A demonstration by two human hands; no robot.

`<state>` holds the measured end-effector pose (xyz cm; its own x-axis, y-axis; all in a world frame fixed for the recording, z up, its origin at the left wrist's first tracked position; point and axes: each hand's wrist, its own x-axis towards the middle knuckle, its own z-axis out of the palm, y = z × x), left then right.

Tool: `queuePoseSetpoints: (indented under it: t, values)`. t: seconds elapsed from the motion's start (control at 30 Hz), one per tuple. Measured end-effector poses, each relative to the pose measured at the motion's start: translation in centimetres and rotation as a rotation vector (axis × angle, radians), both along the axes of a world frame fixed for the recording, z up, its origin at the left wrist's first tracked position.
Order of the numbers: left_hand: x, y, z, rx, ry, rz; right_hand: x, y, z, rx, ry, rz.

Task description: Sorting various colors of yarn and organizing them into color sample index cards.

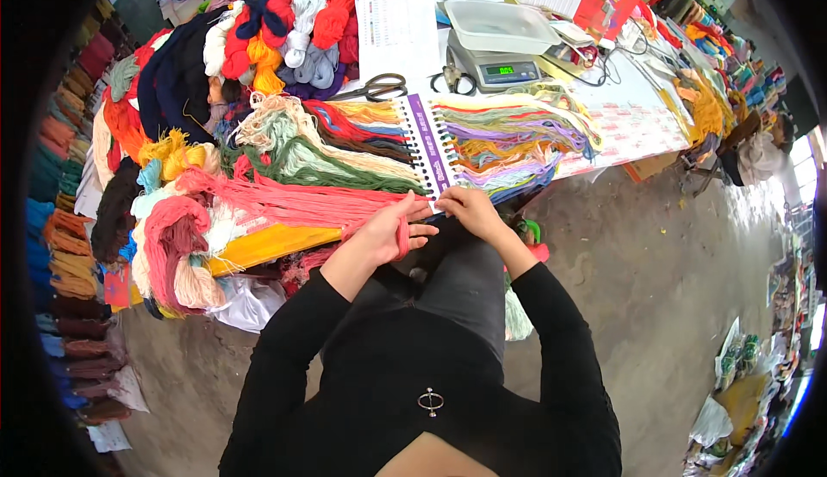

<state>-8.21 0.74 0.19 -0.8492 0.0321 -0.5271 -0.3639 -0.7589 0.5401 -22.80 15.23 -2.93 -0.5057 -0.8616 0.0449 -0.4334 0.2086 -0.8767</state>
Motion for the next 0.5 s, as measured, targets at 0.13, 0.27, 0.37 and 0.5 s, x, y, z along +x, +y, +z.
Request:
queuePoseSetpoints:
  t: [0.13,0.27,0.37,0.5]
  values:
    - [-1.1,1.2,0.9,-0.326,-0.063,-0.023,0.0,0.1,-0.6,-0.094,0.005,-0.053]
    - [-2.3,1.4,-0.3,-0.639,0.000,-0.023,0.3,0.1,-0.2,-0.051,-0.065,-0.037]
    - [-2.9,1.4,-0.6,-0.747,0.007,-0.027,0.3,-0.1,-0.5,-0.120,-0.216,-0.014]
    - [-2.8,0.8,-3.1,-0.855,0.098,-0.006,0.2,-0.5,-0.5,-0.101,-0.212,0.007]
